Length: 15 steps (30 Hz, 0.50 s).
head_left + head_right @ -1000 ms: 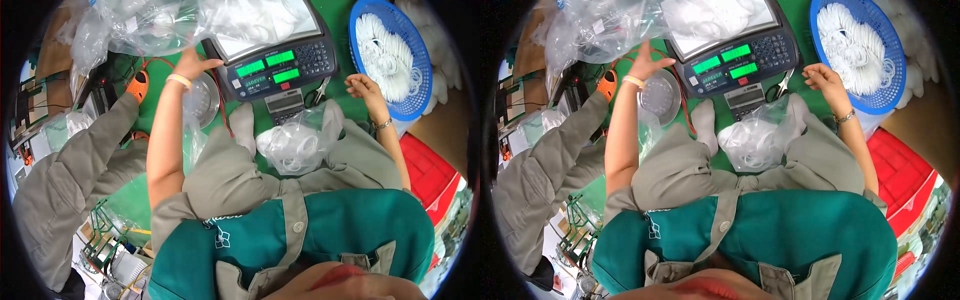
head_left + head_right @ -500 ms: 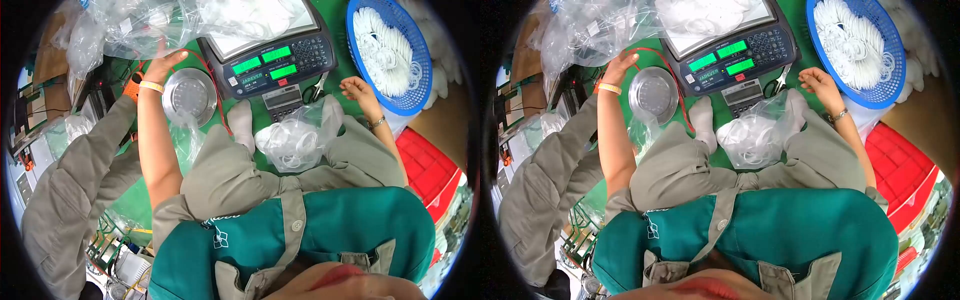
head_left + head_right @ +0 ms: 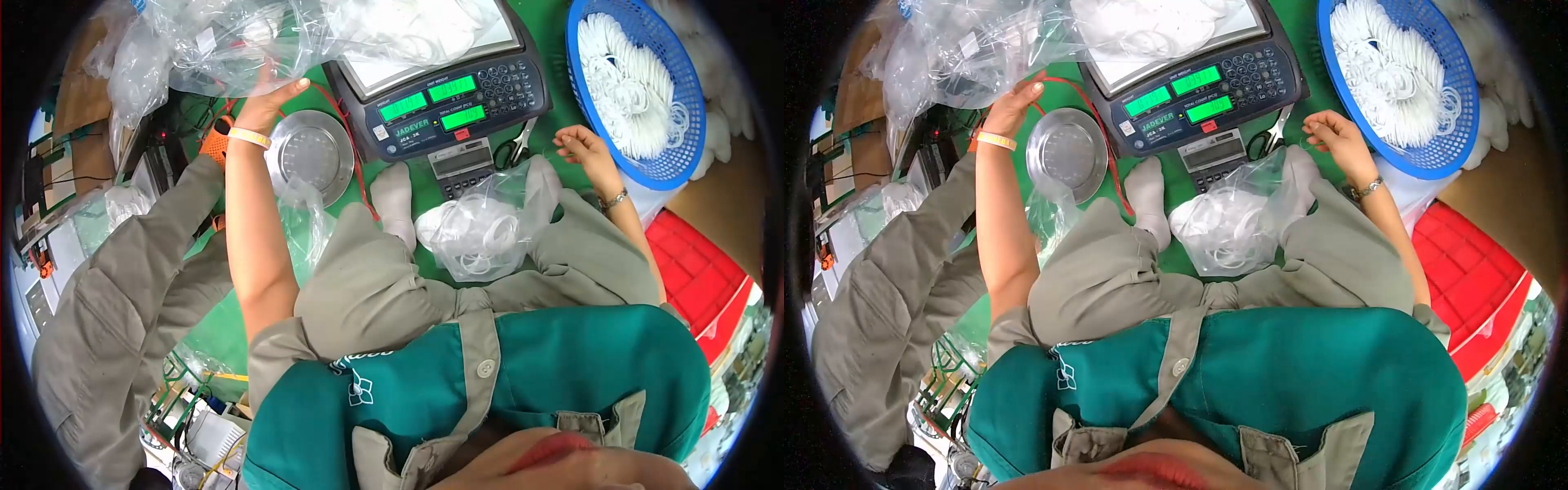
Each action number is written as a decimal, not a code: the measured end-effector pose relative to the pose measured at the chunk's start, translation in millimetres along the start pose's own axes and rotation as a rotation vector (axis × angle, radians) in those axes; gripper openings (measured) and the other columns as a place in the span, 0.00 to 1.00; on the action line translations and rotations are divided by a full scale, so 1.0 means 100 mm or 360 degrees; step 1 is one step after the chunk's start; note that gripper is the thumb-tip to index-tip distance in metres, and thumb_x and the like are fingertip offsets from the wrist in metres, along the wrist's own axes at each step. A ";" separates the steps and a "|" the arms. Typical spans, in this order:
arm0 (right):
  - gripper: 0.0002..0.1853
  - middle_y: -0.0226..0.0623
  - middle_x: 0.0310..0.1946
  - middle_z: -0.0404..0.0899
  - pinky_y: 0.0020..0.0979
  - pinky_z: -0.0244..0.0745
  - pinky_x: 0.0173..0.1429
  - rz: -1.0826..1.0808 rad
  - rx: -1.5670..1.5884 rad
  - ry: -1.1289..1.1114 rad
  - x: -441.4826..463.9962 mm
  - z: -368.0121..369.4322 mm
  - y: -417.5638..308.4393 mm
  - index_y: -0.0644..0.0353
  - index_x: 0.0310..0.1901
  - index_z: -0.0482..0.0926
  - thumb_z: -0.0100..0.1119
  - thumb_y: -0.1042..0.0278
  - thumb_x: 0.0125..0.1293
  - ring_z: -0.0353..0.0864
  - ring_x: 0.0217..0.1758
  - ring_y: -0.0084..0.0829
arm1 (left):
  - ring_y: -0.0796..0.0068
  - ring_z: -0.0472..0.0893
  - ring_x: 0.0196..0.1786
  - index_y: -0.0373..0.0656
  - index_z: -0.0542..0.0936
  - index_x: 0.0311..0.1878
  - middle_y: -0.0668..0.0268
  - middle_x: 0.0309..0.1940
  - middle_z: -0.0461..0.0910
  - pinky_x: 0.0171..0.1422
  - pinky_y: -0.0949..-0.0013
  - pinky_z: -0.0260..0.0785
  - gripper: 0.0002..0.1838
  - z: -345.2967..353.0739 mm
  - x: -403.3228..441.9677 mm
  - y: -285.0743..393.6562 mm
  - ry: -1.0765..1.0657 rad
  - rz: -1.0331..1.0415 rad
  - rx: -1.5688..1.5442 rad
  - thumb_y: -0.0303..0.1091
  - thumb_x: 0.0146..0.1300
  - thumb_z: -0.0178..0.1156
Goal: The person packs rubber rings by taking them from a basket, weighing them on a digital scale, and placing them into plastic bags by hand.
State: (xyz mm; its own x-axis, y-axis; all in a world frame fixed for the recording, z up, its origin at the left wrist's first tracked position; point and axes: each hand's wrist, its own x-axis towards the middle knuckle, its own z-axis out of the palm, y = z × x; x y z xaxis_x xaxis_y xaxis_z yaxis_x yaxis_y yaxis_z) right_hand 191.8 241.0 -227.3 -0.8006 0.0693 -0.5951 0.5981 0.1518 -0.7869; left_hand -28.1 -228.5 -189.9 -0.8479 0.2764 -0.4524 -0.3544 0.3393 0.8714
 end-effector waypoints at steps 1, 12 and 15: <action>0.10 0.26 0.37 0.77 0.20 0.67 0.41 0.0002 0.0012 -0.0007 0.01 -0.01 0.02 0.58 0.42 0.74 0.49 0.64 0.65 0.74 0.36 0.16 | 0.62 0.53 0.68 0.28 0.42 0.66 0.51 0.67 0.48 0.68 0.68 0.45 0.60 0.01 -0.02 0.03 0.0000 0.0000 -0.0001 0.44 0.40 0.72; 0.10 0.26 0.32 0.76 0.19 0.67 0.40 -0.0577 -0.0184 0.0044 0.09 -0.14 -0.79 0.62 0.40 0.77 0.50 0.65 0.64 0.72 0.34 0.17 | 0.68 0.64 0.61 0.39 0.53 0.66 0.53 0.61 0.62 0.65 0.69 0.51 0.43 0.33 -0.08 0.18 -0.0180 0.0194 -0.0036 0.36 0.50 0.65; 0.13 0.35 0.41 0.77 0.24 0.65 0.51 -0.1216 -0.0318 0.0104 -0.20 0.06 -2.00 0.67 0.44 0.75 0.47 0.68 0.65 0.74 0.42 0.23 | 0.62 0.59 0.66 0.50 0.49 0.68 0.58 0.66 0.52 0.64 0.57 0.54 0.44 0.20 -0.16 0.38 -0.0679 0.0471 -0.0569 0.46 0.53 0.62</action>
State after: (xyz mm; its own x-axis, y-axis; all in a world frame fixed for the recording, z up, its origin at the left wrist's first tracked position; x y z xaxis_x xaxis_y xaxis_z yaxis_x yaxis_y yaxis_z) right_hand 88.5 203.3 -59.3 -0.9911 -0.0686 0.1141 -0.1311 0.3544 -0.9259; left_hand -20.1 -202.2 -153.6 -0.7242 0.6721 -0.1542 -0.3016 -0.1076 0.9473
